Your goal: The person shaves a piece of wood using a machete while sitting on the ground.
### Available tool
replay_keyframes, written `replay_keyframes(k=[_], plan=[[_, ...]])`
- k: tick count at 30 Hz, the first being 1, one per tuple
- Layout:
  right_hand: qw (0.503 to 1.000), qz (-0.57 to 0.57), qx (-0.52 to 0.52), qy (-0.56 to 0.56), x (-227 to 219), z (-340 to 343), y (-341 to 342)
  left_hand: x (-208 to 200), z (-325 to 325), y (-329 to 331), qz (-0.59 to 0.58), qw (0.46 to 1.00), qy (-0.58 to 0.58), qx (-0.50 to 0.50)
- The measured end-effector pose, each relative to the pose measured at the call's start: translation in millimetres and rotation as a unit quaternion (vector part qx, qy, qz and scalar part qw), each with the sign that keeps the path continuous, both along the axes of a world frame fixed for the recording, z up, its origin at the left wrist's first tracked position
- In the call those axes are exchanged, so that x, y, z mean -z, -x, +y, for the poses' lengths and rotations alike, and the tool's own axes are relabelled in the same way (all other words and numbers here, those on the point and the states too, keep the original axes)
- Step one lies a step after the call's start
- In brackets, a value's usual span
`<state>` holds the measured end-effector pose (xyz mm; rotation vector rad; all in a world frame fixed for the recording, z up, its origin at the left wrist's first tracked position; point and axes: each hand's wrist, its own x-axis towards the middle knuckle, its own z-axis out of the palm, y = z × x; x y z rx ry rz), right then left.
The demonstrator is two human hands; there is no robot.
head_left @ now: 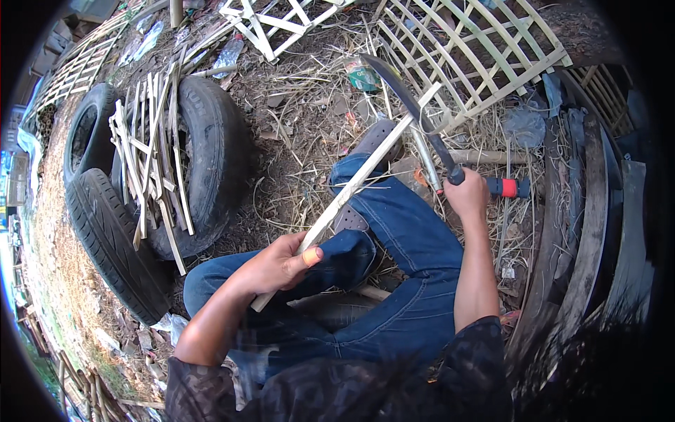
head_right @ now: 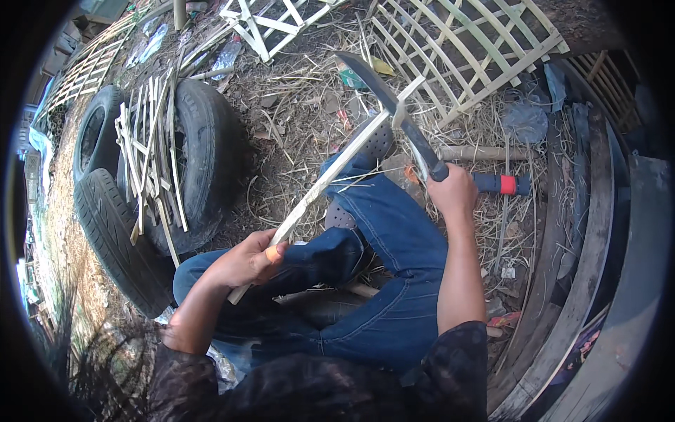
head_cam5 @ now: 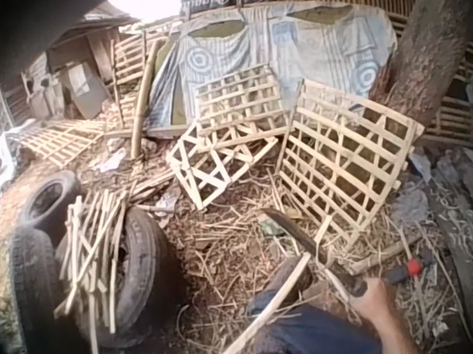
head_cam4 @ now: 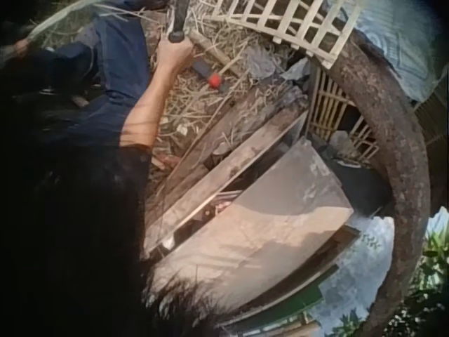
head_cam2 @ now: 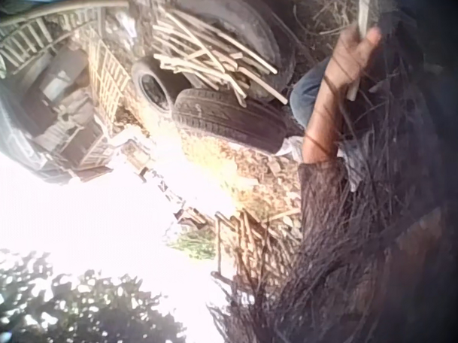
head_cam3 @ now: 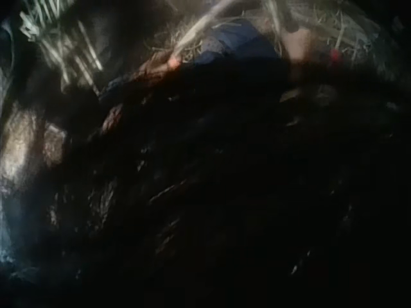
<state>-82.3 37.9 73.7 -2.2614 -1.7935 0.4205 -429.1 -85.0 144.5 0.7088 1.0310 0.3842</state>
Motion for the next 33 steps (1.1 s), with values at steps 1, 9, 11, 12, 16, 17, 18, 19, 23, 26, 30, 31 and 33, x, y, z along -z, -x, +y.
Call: replay_keyframes(k=[1,9,11,12,16,17,18,19,23,26,30,31,33], plan=[[1.0,0.008,0.003,0.021,-1,-1,7,4,-3,0,-0.007,1.0,0.007,-0.012],[0.994,0.043,-0.063,-0.082,3,-1,10,-8,3,-8,0.026,0.999,-0.021,0.011],[0.997,0.059,0.03,-0.042,4,15,-3,-6,3,-6,0.05,0.998,-0.05,-0.004],[0.995,0.064,0.066,-0.037,4,15,-8,-5,3,-5,0.048,0.998,-0.051,-0.001],[0.995,0.023,0.073,-0.063,19,2,-8,-6,6,-10,0.058,0.998,-0.018,0.032],[0.995,0.051,0.029,-0.078,9,-3,2,-3,3,-6,0.027,0.999,-0.004,0.022],[0.995,0.052,0.028,-0.08,7,0,3,-2,1,-4,-0.004,1.0,0.01,0.012],[0.996,0.03,-0.012,-0.08,6,3,4,-1,0,-1,-0.025,1.0,0.011,0.016],[0.987,0.09,0.112,-0.069,19,19,-12,-5,1,2,-0.063,0.998,0.01,0.007],[0.981,0.107,0.151,-0.055,19,14,-29,0,1,3,-0.04,0.999,0.021,0.028],[0.993,0.073,0.081,-0.055,29,3,-34,-3,6,4,0.008,1.0,0.005,-0.024],[0.991,0.104,0.061,-0.058,34,2,-31,-1,7,4,0.02,0.999,-0.01,-0.044],[0.98,0.175,0.083,-0.04,44,5,-30,8,7,2,0.005,0.995,-0.045,-0.084]])
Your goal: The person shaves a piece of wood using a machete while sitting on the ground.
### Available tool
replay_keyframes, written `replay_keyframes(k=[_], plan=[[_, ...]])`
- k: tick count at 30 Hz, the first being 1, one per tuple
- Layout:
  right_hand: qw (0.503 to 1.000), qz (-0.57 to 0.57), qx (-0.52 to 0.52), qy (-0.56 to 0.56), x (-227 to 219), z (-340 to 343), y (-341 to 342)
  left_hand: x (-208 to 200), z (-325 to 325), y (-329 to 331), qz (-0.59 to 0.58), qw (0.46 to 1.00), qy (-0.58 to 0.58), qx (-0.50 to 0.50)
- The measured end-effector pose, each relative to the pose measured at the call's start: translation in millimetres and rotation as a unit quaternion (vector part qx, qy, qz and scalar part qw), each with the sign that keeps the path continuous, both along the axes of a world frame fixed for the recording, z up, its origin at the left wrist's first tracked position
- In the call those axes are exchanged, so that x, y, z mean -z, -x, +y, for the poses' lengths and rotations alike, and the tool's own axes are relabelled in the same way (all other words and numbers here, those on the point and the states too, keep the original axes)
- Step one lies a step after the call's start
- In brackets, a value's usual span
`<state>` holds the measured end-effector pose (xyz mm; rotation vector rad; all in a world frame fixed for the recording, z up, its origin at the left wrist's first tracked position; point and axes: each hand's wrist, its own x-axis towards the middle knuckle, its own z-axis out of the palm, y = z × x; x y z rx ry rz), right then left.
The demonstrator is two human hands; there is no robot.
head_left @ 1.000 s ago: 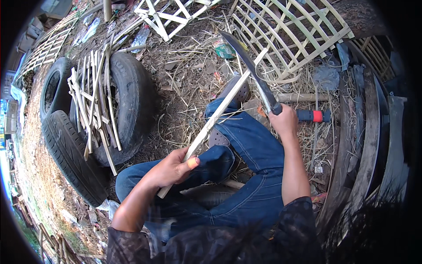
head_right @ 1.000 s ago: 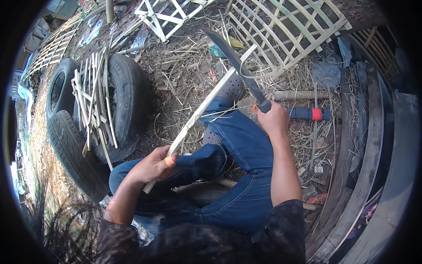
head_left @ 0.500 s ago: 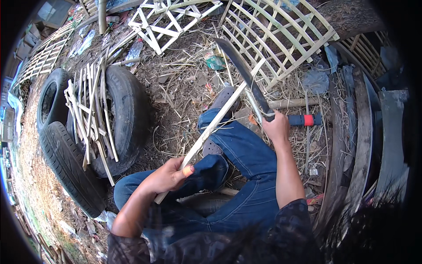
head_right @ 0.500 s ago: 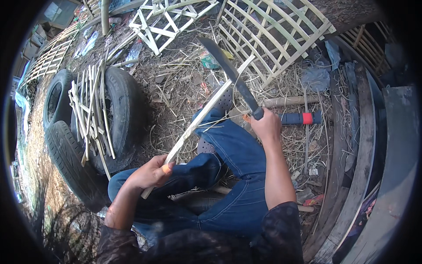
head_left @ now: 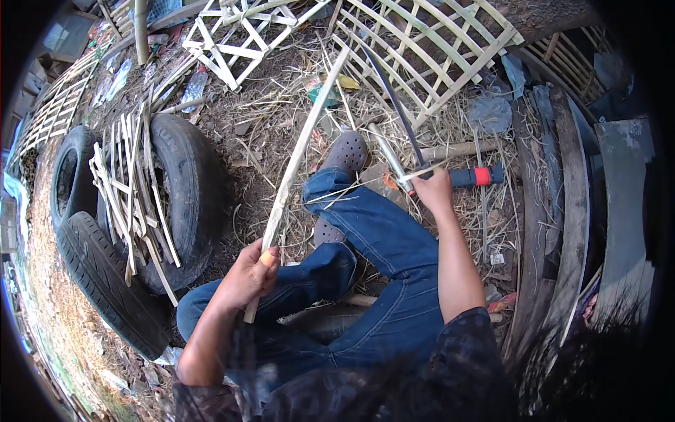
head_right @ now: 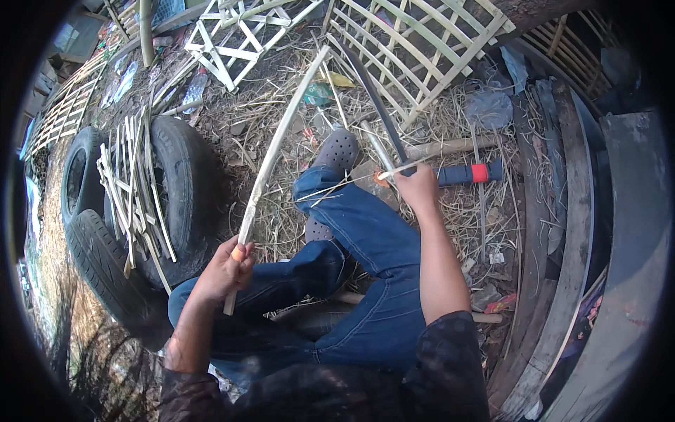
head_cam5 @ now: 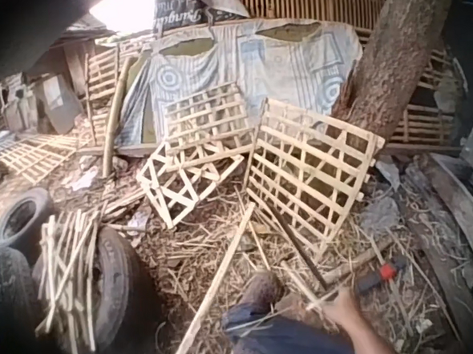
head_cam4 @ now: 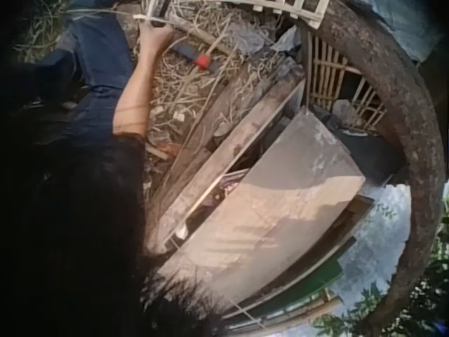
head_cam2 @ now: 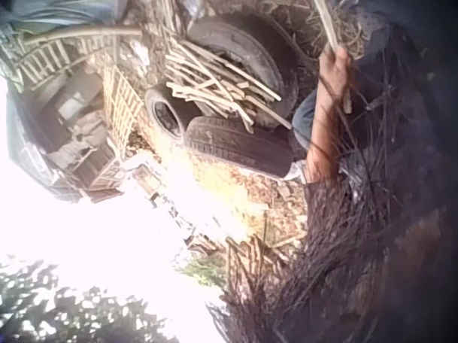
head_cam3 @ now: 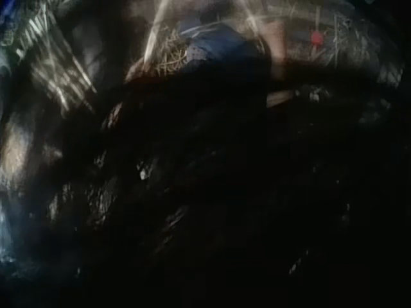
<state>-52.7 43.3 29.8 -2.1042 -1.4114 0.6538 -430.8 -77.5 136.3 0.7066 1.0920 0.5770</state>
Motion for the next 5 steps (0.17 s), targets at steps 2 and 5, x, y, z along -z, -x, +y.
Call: replay_keyframes(k=[2,5], plan=[[0.995,-0.007,-0.011,0.095,12,10,3,4,-4,5,0.009,0.998,-0.019,-0.059],[0.983,0.0,-0.015,0.184,28,3,-2,39,0,28,-0.147,0.975,-0.017,-0.164]])
